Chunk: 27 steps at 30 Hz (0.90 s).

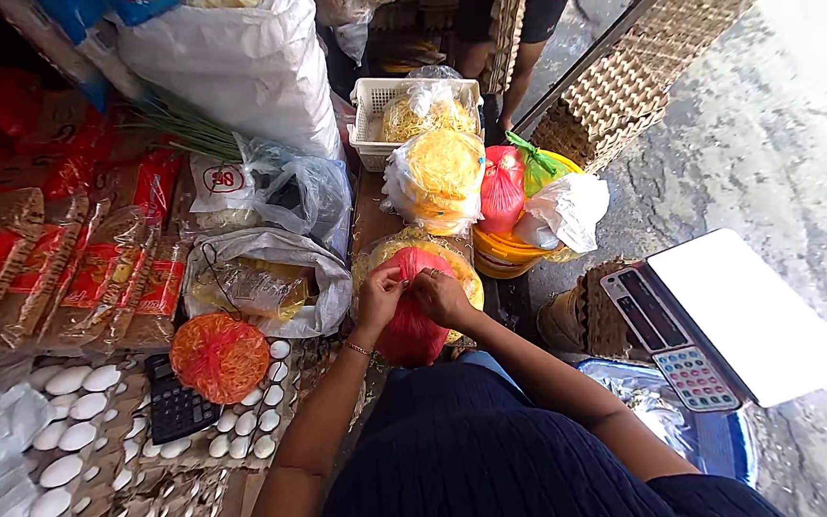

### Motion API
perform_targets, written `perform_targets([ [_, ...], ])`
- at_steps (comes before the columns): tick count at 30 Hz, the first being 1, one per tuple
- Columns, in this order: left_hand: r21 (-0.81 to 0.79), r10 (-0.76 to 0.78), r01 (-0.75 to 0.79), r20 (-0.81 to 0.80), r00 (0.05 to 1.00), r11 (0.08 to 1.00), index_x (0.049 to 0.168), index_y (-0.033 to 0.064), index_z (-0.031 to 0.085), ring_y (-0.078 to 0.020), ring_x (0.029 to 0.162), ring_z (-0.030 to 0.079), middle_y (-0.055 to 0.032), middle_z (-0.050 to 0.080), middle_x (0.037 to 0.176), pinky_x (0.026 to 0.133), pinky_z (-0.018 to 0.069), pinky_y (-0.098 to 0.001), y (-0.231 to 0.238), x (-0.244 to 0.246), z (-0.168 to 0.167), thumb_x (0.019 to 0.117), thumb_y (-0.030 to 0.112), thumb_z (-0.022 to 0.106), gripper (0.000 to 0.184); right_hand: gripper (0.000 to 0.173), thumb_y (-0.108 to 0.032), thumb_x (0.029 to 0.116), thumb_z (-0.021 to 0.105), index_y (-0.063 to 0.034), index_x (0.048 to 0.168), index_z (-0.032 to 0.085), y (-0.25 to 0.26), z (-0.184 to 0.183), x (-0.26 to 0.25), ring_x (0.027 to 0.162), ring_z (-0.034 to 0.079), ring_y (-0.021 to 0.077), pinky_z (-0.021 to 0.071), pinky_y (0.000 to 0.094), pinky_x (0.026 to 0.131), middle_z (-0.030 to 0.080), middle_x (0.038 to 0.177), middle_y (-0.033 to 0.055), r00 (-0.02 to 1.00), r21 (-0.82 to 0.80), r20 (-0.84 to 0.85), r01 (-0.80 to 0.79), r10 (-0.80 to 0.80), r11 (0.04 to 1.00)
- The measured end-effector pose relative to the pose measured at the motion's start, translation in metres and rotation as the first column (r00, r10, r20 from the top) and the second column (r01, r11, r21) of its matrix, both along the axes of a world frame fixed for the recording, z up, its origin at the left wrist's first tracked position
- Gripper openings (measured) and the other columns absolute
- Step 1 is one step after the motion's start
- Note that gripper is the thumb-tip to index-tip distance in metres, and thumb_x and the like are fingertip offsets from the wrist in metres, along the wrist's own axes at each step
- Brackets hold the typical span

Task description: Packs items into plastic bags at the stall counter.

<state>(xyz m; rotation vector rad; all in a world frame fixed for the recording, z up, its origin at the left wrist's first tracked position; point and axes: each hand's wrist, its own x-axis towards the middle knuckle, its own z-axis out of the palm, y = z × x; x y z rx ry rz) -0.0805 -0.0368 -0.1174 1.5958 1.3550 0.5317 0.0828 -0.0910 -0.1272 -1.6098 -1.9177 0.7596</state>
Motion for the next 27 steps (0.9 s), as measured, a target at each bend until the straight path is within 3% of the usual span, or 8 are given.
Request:
perform_targets([
  [3,0.154,-0.019,0.02,-0.013,1.0,0.988,0.109,-0.0015,0.071,-0.0194,0.094,0.072,-0.0126,0.074,0.098,0.092,0.0562,-0.0401,-0.01,0.001,-0.008,0.0967,0.015,0.07,0.02,0.023,-0.013,0.1001,0.055,0.005,0.104,0.07,-0.002,-0.004,-0.001,0.103,0.069,0.0393,0.0534,0.0552,0.09,0.07,0.107,0.0227,1.0,0.048,-0.015,0.024,-0.023,0.999],
  [7,0.309,-0.197,0.21,-0.075,0.978,0.928,0.116,-0.0015,0.074,-0.0278,0.112,0.068,-0.0188,0.073,0.113,0.104,0.0504,-0.0435,-0.019,-0.005,-0.014,0.1008,0.011,0.057,0.026,0.024,-0.013,0.1015,0.055,0.0057,0.106,0.07,0.003,0.002,0.004,0.105,0.068,0.0395,0.0527,0.0544,0.092,0.07,0.11,0.0236,1.0,0.003,0.009,-0.006,0.006,1.0],
  [13,0.228,-0.223,0.241,-0.101,0.97,0.943,0.11,-0.0048,0.073,-0.03,0.114,0.066,-0.0202,0.071,0.113,0.106,0.0481,-0.0443,-0.016,-0.006,-0.01,0.0993,0.012,0.06,0.024,0.026,-0.012,0.1033,0.051,0.0075,0.108,0.068,0.007,0.008,0.008,0.108,0.067,0.0414,0.0519,0.0541,0.095,0.068,0.113,0.0258,0.992,-0.06,0.076,-0.099,0.103,0.993],
  [16,-0.049,-0.245,0.247,0.038,0.969,0.968,0.113,-0.0064,0.069,-0.0227,0.115,0.062,-0.0198,0.065,0.12,0.104,0.0486,-0.0362,-0.007,-0.011,0.003,0.0986,0.008,0.063,0.021,0.024,-0.012,0.1018,0.054,0.0078,0.106,0.067,0.007,0.007,0.015,0.103,0.068,0.0416,0.0534,0.055,0.091,0.068,0.109,0.0263,0.989,-0.022,-0.002,-0.15,0.15,0.988],
  [19,-0.26,-0.11,0.157,0.187,0.976,0.953,0.109,-0.006,0.068,-0.0146,0.109,0.059,-0.014,0.061,0.118,0.098,0.0495,-0.0297,-0.008,-0.013,0.014,0.0964,0.001,0.064,0.015,0.027,-0.017,0.0985,0.057,0.007,0.106,0.068,0.006,0.003,0.019,0.103,0.067,0.0381,0.0528,0.0525,0.092,0.068,0.108,0.0243,0.967,0.025,-0.073,-0.243,0.244,0.97],
  [22,-0.232,-0.101,0.135,0.153,0.983,0.963,0.112,-0.0053,0.068,-0.0137,0.11,0.06,-0.0141,0.063,0.119,0.099,0.0497,-0.0286,-0.013,-0.012,0.016,0.0977,0.004,0.063,0.018,0.028,-0.018,0.0958,0.058,0.0067,0.101,0.069,0.006,-0.004,0.018,0.103,0.068,0.0385,0.0536,0.0526,0.091,0.07,0.106,0.0234,0.973,0.075,-0.053,-0.221,0.225,0.972],
  [24,-0.144,-0.14,0.141,0.018,0.99,0.979,0.119,-0.0031,0.07,-0.0163,0.116,0.063,-0.0159,0.067,0.123,0.104,0.0495,-0.0314,-0.017,-0.01,0.02,0.0996,0.008,0.062,0.023,0.025,-0.015,0.0971,0.057,0.0066,0.095,0.07,0.008,-0.008,0.017,0.101,0.069,0.04,0.0548,0.0544,0.087,0.071,0.102,0.0232,0.98,0.117,-0.024,-0.193,0.197,0.974],
  [27,-0.041,-0.103,0.098,-0.142,0.984,0.994,0.117,-0.0003,0.072,-0.018,0.112,0.068,-0.0142,0.072,0.118,0.104,0.0509,-0.0359,-0.021,-0.007,0.024,0.1009,0.01,0.061,0.022,0.023,-0.012,0.0948,0.056,0.0044,0.087,0.07,0.011,-0.015,0.018,0.096,0.07,0.0399,0.0558,0.0543,0.079,0.071,0.095,0.0206,0.975,0.206,0.001,-0.218,0.222,0.954],
])
